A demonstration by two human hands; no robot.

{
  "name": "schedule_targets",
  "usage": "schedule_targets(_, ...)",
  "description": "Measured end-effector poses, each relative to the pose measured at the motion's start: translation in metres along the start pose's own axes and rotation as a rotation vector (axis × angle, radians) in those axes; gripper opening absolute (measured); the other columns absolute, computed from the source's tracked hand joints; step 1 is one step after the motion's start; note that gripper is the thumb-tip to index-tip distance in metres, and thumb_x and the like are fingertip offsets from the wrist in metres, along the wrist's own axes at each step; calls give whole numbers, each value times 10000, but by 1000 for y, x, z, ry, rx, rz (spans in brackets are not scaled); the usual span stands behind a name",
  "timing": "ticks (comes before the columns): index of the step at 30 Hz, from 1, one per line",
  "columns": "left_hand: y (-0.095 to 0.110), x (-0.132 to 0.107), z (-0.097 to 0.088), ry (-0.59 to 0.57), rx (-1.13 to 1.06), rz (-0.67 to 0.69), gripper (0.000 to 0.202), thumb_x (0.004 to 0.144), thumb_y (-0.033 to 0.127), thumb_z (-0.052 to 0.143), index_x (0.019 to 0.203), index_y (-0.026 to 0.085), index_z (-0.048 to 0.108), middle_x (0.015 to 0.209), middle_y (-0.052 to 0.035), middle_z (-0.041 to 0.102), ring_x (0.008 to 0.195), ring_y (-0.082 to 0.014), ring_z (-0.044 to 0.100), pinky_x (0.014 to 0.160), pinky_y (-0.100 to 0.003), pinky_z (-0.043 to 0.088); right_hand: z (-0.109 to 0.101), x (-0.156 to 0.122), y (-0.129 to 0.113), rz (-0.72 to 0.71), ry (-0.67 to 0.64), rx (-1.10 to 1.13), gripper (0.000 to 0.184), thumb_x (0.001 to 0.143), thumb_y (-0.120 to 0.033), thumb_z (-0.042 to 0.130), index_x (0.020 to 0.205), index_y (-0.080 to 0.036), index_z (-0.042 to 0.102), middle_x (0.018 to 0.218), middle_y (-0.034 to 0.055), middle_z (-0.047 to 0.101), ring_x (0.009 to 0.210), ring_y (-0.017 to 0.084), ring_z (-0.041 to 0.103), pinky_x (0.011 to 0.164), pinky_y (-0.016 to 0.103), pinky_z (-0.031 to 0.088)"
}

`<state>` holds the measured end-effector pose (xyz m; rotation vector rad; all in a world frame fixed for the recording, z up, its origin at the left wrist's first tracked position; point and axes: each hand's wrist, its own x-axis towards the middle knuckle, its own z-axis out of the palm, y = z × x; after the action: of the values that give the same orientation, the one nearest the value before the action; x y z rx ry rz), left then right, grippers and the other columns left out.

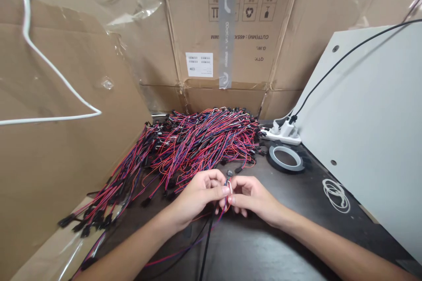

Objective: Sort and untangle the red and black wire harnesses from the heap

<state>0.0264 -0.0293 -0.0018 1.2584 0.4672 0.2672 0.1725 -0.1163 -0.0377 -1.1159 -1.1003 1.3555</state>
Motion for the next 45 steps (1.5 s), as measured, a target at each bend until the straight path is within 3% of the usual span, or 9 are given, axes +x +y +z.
schedule_targets(11,-1,0,-1,24,24,12,389,657,402,755,741,122,497,529,-11,586,450,-86,520,447,-180,432,-2,-2,1,-41,-100,24,282,735,-363,679,754,-114,549,763,63,639,494,56,491,406,151,347)
schedule_targets(18,-1,2,-2,62,29,-2,414,648,421,756,762,126,490,544,-19,590,466,-93,523,445,-182,427,-3,-2,3,5,-56,92,265,720,-339,688,710,-107,559,716,55,629,482,59,506,404,153,355)
schedule_targets(25,-4,2,-3,51,37,15,405,669,433,737,772,120,502,546,-17,582,459,-90,510,446,-188,422,4,-4,-1,14,-111,-120,204,749,-293,643,734,-106,563,683,20,582,503,47,463,418,141,352)
schedule_targets(30,-4,3,-5,55,41,34,376,684,412,724,776,117,510,545,-15,575,462,-95,518,441,-188,425,5,-2,0,24,-34,-83,216,745,-313,630,721,-110,560,671,22,585,469,51,462,388,149,329)
schedule_targets(35,-1,3,-5,50,37,36,326,711,375,704,773,121,508,560,-16,575,472,-92,511,439,-185,427,3,-1,-2,34,83,60,201,694,-285,654,679,-121,539,631,19,595,441,60,465,385,163,319)
schedule_targets(42,-3,1,-4,39,-19,-18,297,722,336,695,793,132,490,547,-16,574,466,-109,530,449,-207,441,-4,2,-6,30,141,624,184,642,-184,580,574,-153,412,524,-12,471,420,62,355,394,194,211)
schedule_targets(45,-5,0,-2,18,-33,-41,270,738,313,677,811,134,488,537,-2,556,451,-101,525,438,-194,436,-9,4,-6,63,160,760,203,653,-175,567,582,-156,378,532,-18,441,439,63,342,408,198,193)
